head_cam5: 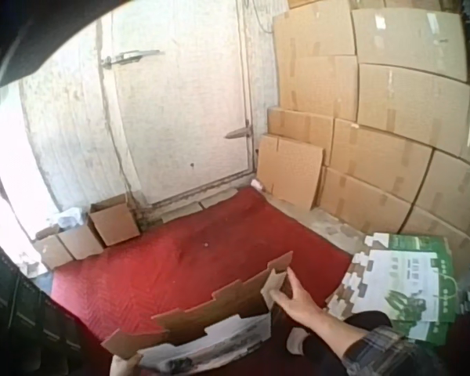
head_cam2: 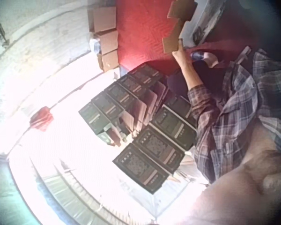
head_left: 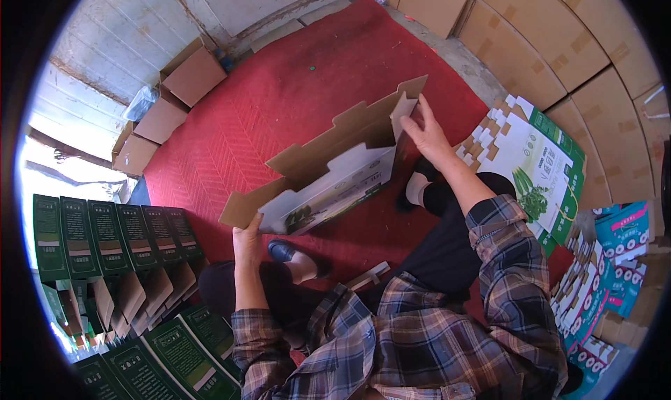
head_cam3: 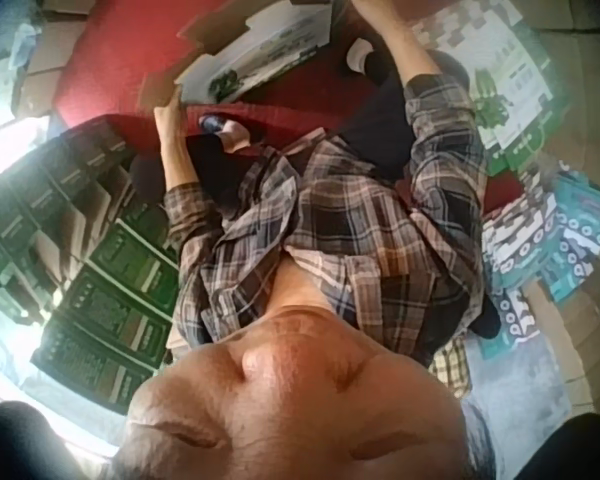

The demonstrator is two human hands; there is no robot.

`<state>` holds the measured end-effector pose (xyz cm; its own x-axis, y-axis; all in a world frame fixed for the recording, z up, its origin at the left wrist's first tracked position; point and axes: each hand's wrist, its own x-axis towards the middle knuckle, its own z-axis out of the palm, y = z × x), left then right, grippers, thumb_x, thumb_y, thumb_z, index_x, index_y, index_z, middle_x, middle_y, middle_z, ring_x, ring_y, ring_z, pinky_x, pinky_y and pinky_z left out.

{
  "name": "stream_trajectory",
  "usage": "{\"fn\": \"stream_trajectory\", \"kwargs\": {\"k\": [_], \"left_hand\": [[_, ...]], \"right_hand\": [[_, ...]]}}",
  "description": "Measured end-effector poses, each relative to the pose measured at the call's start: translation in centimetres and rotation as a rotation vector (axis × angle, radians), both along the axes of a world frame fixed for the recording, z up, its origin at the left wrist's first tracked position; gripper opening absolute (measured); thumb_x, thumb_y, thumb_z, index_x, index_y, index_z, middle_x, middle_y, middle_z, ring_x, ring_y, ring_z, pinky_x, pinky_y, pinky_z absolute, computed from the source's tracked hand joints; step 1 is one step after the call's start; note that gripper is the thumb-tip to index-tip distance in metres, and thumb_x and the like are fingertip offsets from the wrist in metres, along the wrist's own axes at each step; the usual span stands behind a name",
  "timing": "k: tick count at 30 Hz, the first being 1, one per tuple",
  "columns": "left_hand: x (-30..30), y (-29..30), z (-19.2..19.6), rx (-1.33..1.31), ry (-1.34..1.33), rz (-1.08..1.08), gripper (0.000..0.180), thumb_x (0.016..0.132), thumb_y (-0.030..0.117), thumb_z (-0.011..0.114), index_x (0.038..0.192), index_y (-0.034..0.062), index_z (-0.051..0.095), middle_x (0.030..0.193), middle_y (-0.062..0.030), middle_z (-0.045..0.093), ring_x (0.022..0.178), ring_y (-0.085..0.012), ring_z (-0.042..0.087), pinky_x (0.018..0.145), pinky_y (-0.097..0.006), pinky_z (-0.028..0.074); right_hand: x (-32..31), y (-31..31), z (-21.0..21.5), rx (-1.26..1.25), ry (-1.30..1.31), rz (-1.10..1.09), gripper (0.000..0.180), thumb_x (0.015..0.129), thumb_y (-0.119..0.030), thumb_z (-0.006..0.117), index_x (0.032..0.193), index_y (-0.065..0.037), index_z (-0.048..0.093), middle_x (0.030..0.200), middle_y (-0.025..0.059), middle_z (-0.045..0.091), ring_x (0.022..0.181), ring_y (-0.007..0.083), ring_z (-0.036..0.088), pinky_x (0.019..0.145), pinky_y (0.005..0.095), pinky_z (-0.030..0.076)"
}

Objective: The person repeatedly takes flat cardboard box blanks, unfolds and folds their bottom and side flaps by hand to construct boxes, and places each assembled box onto a stack.

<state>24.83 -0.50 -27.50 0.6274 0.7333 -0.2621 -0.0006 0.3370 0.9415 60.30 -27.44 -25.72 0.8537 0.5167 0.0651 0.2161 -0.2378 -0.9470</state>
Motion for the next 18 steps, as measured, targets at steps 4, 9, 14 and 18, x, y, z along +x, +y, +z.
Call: {"fn": "stream_trajectory", "kwargs": {"k": [4, 9, 14, 18], "left_hand": [[0.9, -2.1, 1.1, 0.144, 0.08, -0.002, 0.031, 0.086, 0.006, 0.067, 0.116, 0.0018, 0.06, 0.107, -0.0044, 0.063, 0.1, -0.0152, 0.058, 0.091, -0.031, 0.043], [-0.3, -3.8, 1.0, 0.255, 0.115, 0.003, 0.028, 0.088, 0.004, 0.065, 0.116, 0.0024, 0.061, 0.107, -0.0037, 0.063, 0.098, -0.0145, 0.059, 0.087, -0.029, 0.046], [0.2, -5.7, 1.5, 0.145, -0.023, 0.089, 0.027, 0.092, 0.008, 0.062, 0.118, 0.0004, 0.059, 0.111, -0.0054, 0.062, 0.101, -0.0154, 0.058, 0.09, -0.031, 0.046], [1.4, -6.9, 4.3, 0.125, -0.041, 0.231, 0.03, 0.098, 0.019, 0.054, 0.118, -0.0024, 0.057, 0.113, -0.0087, 0.06, 0.101, -0.017, 0.058, 0.09, -0.031, 0.045]], "right_hand": [[-2.5, 0.7, 1.9, -0.159, -0.209, 0.011, 0.112, 0.077, -0.05, 0.074, 0.148, 0.004, 0.007, 0.151, 0.0276, 0.02, 0.14, 0.0378, 0.026, 0.111, 0.0436, 0.03], [-3.0, 2.2, 1.2, -0.342, -0.257, -0.256, 0.094, 0.08, -0.027, 0.069, 0.149, -0.005, 0.01, 0.147, 0.0292, 0.027, 0.131, 0.0415, 0.04, 0.103, 0.0454, 0.04], [-1.3, 1.2, -0.5, -0.283, -0.049, -0.211, 0.08, 0.079, -0.007, 0.052, 0.149, -0.013, 0.014, 0.114, 0.0284, 0.06, 0.109, 0.0453, 0.056, 0.093, 0.0488, 0.046], [0.3, -2.0, -1.3, -0.145, 0.088, -0.065, 0.058, 0.081, -0.009, 0.054, 0.137, 0.001, 0.04, 0.113, 0.0215, 0.064, 0.105, 0.0367, 0.063, 0.091, 0.0412, 0.048]]}}
